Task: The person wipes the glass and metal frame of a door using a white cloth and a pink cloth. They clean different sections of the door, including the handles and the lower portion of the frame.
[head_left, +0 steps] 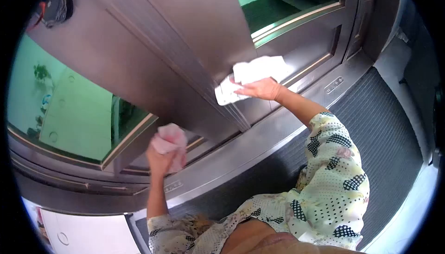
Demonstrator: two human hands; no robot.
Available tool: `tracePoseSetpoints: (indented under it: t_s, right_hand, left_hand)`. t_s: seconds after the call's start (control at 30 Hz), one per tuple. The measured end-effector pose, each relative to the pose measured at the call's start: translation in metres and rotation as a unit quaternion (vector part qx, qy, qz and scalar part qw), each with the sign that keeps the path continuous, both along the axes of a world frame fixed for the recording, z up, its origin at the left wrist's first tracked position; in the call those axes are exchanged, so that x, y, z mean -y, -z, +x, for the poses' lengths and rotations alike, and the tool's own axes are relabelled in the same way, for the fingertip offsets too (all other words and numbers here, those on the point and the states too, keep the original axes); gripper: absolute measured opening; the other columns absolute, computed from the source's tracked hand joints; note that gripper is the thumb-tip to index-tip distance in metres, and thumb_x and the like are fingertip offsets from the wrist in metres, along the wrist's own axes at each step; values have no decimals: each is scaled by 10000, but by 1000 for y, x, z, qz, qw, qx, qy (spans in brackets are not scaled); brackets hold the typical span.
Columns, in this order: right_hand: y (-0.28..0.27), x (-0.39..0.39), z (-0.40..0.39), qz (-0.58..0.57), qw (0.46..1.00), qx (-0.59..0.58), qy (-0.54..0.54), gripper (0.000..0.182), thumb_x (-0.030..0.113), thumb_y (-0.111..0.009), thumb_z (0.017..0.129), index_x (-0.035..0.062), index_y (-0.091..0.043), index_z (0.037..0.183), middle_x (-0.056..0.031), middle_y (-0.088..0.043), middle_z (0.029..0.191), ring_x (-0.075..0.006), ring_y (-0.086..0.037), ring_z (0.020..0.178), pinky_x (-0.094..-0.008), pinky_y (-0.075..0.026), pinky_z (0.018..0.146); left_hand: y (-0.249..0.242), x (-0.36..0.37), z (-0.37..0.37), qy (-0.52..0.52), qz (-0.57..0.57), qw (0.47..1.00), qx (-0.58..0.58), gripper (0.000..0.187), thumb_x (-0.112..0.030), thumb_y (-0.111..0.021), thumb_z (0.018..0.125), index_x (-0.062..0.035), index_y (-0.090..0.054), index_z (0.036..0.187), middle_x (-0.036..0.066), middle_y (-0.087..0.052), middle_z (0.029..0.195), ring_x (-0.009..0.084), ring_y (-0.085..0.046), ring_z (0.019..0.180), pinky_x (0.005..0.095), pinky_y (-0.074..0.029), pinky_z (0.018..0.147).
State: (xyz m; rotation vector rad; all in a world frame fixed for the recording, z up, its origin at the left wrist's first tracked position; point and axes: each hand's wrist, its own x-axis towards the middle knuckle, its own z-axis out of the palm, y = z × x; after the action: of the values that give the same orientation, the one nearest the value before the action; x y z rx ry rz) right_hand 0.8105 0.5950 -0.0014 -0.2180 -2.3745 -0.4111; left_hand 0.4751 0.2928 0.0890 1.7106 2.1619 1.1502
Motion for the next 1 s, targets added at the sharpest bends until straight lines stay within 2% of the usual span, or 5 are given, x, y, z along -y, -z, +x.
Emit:
tracePoseSetpoints:
  t_s: [0.23,0.63,0.8,0.9,1.0]
  right_hand:
    - [-202,-34,22,105,898,-378,200,619,112,-775,549,287,-649,1129,-41,-518,1354,-271,-512,1156,-422,-423,741]
    - [-172,-90,131,-108,748,-476,450,441,273,-652,775,146,-593,1194,-109,-569,1230,-341,-594,1028,-453,-491,861]
    - [-133,-23,69,-99,872,-412,245,483,227,-737,658,140,-641,1123,-157,-610,1014,-324,-599,905,-437,-485,791]
    - [-122,27,39,-10,966,-182,182,488,109,-714,593,171,-650,1073,-103,-624,1065,-309,-606,892,-439,-476,686]
    - [-132,20,45,-19,963,-215,160,461,69,-704,635,184,-647,1078,-117,-618,1126,-299,-608,933,-424,-471,679]
  left_hand:
    - [54,-22,40,128,-71,989,-11,769,-258,-829,554,38,-560,1212,198,-660,1098,302,-651,1019,369,-502,893]
    - [61,10,30,104,-182,978,-16,614,-176,-802,545,12,-606,1096,172,-677,998,272,-668,925,370,-523,817]
    - [88,-7,29,112,-155,977,90,503,-160,-779,526,-16,-647,988,131,-687,941,278,-669,871,371,-528,814]
    - [103,-17,28,141,-199,969,30,542,-176,-798,547,-10,-629,1035,165,-680,1004,284,-671,921,372,-526,801]
    - [73,-12,60,148,-216,964,49,554,-199,-805,536,-24,-643,1036,160,-685,1020,299,-672,936,362,-526,814]
